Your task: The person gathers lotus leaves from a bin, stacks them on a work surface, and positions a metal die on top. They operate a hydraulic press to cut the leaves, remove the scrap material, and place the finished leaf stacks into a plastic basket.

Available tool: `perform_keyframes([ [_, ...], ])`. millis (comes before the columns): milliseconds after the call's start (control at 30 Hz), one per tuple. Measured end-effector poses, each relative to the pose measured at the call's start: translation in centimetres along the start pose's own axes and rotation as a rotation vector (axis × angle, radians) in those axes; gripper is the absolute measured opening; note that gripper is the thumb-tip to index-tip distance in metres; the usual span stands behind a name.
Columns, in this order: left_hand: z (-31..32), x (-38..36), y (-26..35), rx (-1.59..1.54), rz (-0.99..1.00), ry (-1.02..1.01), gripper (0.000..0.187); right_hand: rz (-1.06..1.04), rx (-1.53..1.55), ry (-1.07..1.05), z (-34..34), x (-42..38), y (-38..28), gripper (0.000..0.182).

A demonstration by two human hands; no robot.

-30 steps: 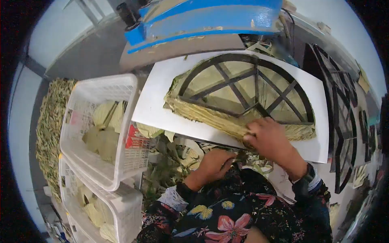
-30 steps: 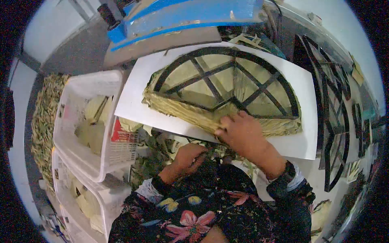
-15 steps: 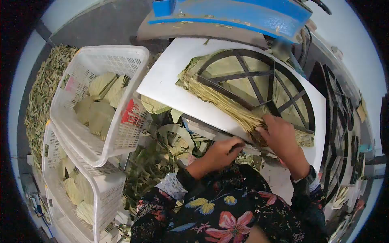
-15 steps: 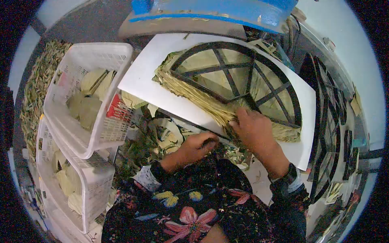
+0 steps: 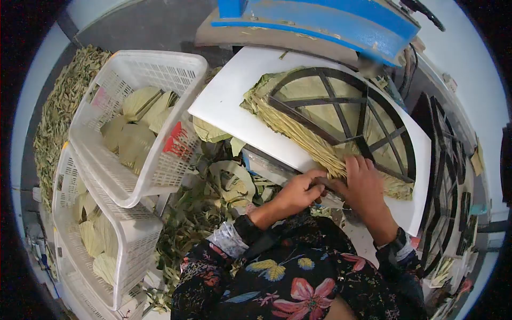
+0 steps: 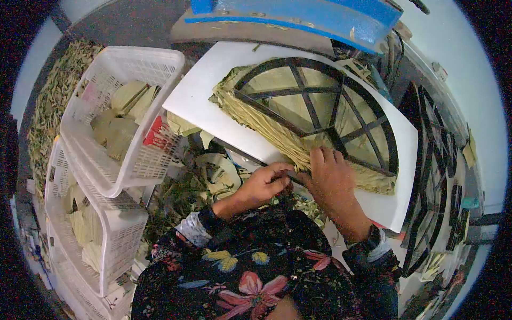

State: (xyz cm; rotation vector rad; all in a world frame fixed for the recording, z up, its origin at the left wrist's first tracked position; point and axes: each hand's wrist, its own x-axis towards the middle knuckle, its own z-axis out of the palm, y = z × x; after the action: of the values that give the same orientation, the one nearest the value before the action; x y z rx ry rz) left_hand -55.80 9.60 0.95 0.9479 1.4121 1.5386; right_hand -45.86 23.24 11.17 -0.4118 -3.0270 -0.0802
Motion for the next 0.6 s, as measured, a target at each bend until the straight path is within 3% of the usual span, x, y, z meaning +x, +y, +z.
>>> perform_keyframes([
  [133,0.0,-0.4,1.2,-0.126,-0.121,0.038,0.036,-0.049,-0.001,0.095,1.4,0.2,1.0,0.044],
  [200,0.1,-0.4,0.9,-0.167,-0.124,0.064,0.037,0.080,0.066,0.092,1.1,0.4,1.4,0.038],
  [433,0.1,0.2,1.4,-0.442,-0.185,0.087,0.040,0.166,0.098,0.085,0.8,1.1,2.2,0.035],
  [600,0.2,1.4,2.7,-0.398,-0.252,0.100,0.034,0.187,0.145,0.091,0.3,1.2,1.9,0.035],
])
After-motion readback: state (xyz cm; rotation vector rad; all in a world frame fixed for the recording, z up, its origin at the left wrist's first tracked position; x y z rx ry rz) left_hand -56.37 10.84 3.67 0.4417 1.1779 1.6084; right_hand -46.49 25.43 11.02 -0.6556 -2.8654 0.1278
